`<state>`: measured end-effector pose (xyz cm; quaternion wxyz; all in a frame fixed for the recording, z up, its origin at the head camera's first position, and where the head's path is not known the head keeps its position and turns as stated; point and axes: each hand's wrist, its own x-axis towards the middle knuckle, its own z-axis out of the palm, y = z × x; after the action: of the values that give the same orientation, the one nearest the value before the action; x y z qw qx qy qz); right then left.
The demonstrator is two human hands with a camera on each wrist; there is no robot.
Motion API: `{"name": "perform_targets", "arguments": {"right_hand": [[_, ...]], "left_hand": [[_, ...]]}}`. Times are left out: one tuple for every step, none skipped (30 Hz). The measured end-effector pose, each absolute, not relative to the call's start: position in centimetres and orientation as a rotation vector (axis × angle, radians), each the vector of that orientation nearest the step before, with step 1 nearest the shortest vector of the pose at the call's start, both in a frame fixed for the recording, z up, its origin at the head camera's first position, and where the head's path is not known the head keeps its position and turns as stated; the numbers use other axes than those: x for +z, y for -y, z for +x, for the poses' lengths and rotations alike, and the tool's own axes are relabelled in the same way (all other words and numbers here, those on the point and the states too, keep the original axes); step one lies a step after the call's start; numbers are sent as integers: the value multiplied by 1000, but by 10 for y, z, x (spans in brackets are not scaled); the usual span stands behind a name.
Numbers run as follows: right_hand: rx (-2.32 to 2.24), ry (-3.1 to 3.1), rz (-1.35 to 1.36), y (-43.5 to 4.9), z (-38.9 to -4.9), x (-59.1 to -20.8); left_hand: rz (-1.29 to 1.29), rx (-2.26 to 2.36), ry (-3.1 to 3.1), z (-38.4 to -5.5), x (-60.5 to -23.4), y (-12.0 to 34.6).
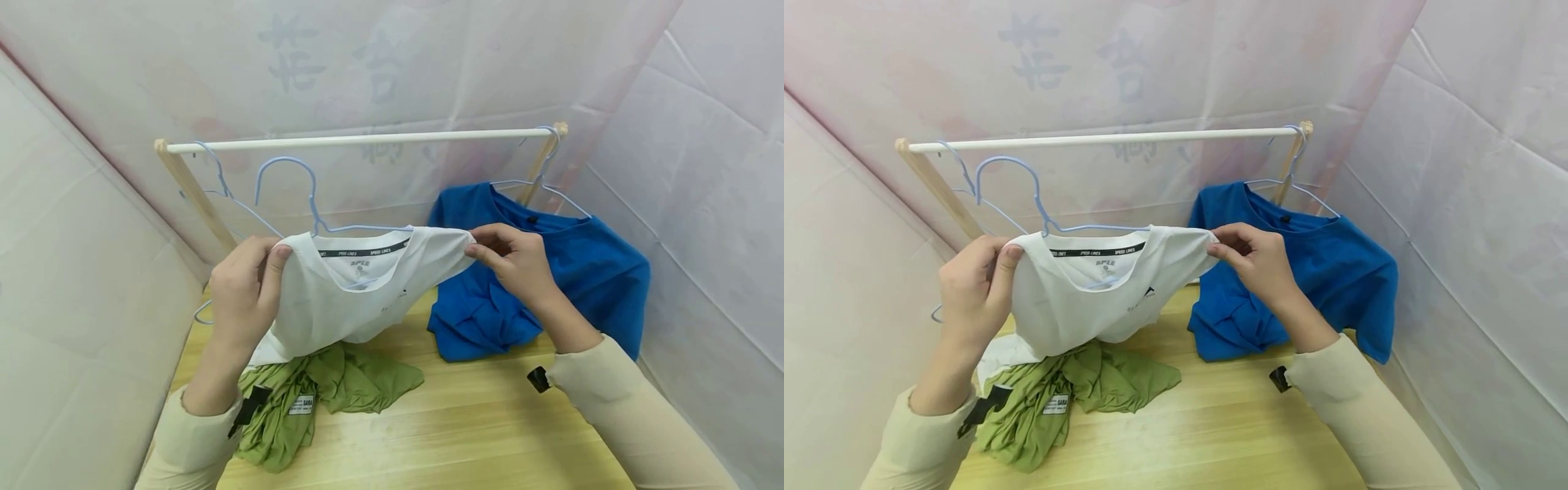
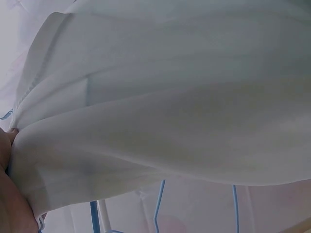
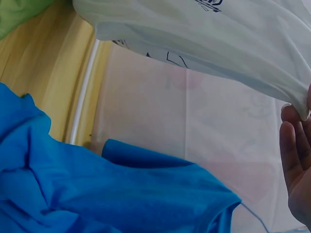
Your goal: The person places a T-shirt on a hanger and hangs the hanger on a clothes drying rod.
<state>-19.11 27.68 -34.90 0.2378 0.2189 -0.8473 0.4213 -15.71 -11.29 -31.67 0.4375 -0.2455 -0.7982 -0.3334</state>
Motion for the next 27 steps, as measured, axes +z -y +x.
{"name": "perform_targets", "arguments": {"right_hand": [[1162, 2325, 588, -278, -191, -350], [1172, 2326, 582, -281, -193, -353], [1174, 2327, 578, -281, -193, -353], [1173, 2324, 580, -282, -193, -354], [1170, 2317, 585, -282, -194, -354], [1160, 2307, 588, -282, -195, -354], [1152, 2290, 596, -281, -196, -355], [1140, 2274, 607, -280, -197, -354], [1127, 2254, 622, -278, -197, -354], [1104, 2235, 643, -275, -198, -352], [1076, 2219, 667, -271, -199, -350], [1048, 2202, 698, -266, -199, -348], [1027, 2182, 743, -259, -198, -344], [1003, 2164, 790, -252, -198, -340], [984, 2148, 841, -245, -198, -336], [961, 2136, 885, -238, -198, -333], [946, 2127, 932, -231, -197, -329], [933, 2125, 975, -225, -198, -327], [923, 2127, 1012, -219, -198, -325], [913, 2136, 1036, -214, -198, -323], [900, 2148, 1053, -210, -199, -322], [887, 2158, 1062, -207, -199, -322], [879, 2167, 1070, -204, -199, -322], [873, 2174, 1066, -202, -199, -322], [874, 2174, 1062, -201, -199, -322], [876, 2171, 1055, -201, -199, -322], [884, 2169, 1044, -201, -198, -322]], "left_hand": [[-610, -833, 1986, -157, -317, 113], [-609, -837, 1988, -157, -317, 114], [-608, -841, 1987, -157, -317, 114], [-608, -848, 1983, -157, -317, 114], [-608, -853, 1980, -157, -317, 115], [-610, -857, 1977, -157, -318, 115], [-613, -860, 1975, -157, -318, 115], [-617, -860, 1974, -156, -318, 115], [-622, -859, 1973, -156, -318, 115], [-628, -853, 1976, -156, -318, 114], [-634, -847, 1979, -156, -319, 114], [-639, -838, 1984, -156, -319, 113], [-644, -829, 1989, -155, -319, 112], [-649, -820, 1997, -155, -319, 111], [-652, -809, 2004, -155, -319, 109], [-656, -799, 2011, -155, -319, 108], [-661, -789, 2018, -155, -319, 106], [-665, -777, 2026, -154, -319, 104], [-669, -775, 2032, -154, -319, 103], [-674, -775, 2037, -154, -320, 101], [-678, -775, 2040, -154, -320, 100], [-688, -773, 2042, -154, -320, 99], [-699, -774, 2043, -153, -320, 98], [-711, -774, 2044, -153, -321, 98], [-725, -776, 2044, -154, -321, 98], [-743, -771, 2042, -154, -321, 99], [-757, -763, 2042, -154, -321, 100]]}}
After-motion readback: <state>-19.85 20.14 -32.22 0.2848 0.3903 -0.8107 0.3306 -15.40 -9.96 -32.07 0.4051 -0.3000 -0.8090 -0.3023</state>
